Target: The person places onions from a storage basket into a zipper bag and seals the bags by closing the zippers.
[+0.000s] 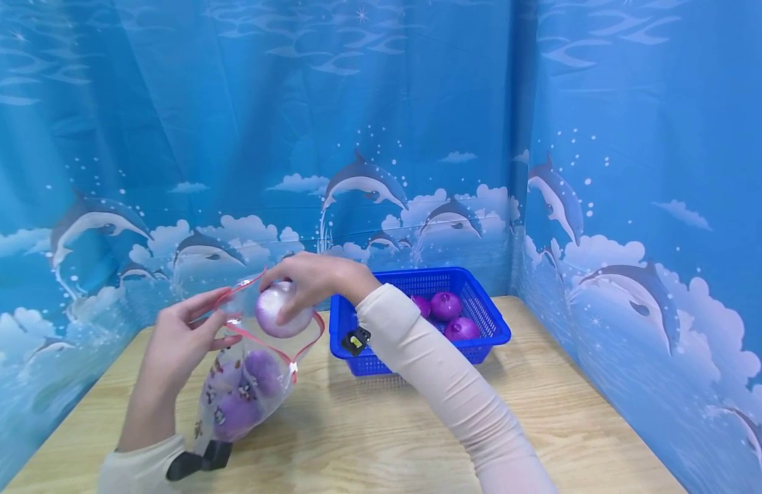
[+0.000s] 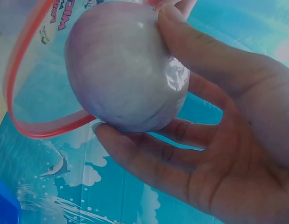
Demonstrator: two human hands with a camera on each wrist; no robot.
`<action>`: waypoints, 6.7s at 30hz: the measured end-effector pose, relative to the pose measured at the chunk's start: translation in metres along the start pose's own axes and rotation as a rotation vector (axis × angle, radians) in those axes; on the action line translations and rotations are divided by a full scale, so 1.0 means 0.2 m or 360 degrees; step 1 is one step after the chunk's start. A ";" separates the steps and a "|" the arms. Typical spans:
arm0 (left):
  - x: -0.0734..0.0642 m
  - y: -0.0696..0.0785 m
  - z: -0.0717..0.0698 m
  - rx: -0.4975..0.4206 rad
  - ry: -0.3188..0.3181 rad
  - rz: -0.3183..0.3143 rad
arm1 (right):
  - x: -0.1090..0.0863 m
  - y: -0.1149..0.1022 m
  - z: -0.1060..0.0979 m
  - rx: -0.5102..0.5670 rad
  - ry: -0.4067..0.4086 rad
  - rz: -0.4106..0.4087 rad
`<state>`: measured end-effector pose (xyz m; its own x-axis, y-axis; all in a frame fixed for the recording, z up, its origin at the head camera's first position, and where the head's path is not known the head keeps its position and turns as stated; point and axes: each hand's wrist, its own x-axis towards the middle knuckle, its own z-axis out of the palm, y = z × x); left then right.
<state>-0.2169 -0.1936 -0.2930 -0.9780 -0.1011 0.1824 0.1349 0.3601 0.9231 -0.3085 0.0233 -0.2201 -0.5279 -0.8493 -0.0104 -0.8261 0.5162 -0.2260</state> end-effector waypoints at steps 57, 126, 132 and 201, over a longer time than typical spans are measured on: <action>0.00 0.00 0.00 -0.0003 0.0041 -0.0055 | -0.28 0.61 0.06 0.0266 -0.0271 0.0684; 0.00 -0.01 -0.02 0.0032 0.0014 -0.0052 | -0.35 1.16 0.38 0.0675 -0.0695 0.1126; 0.00 -0.01 -0.01 0.0039 0.0017 -0.0067 | -0.35 1.16 0.39 0.0755 -0.0644 0.1121; 0.00 -0.01 -0.01 0.0015 0.0024 -0.0019 | -0.20 0.49 -0.13 0.0569 -0.0318 0.0449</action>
<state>-0.2167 -0.1961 -0.2946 -0.9771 -0.1194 0.1763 0.1214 0.3677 0.9220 -0.3740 0.1115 -0.2167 -0.6440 -0.7047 -0.2975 -0.5186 0.6882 -0.5074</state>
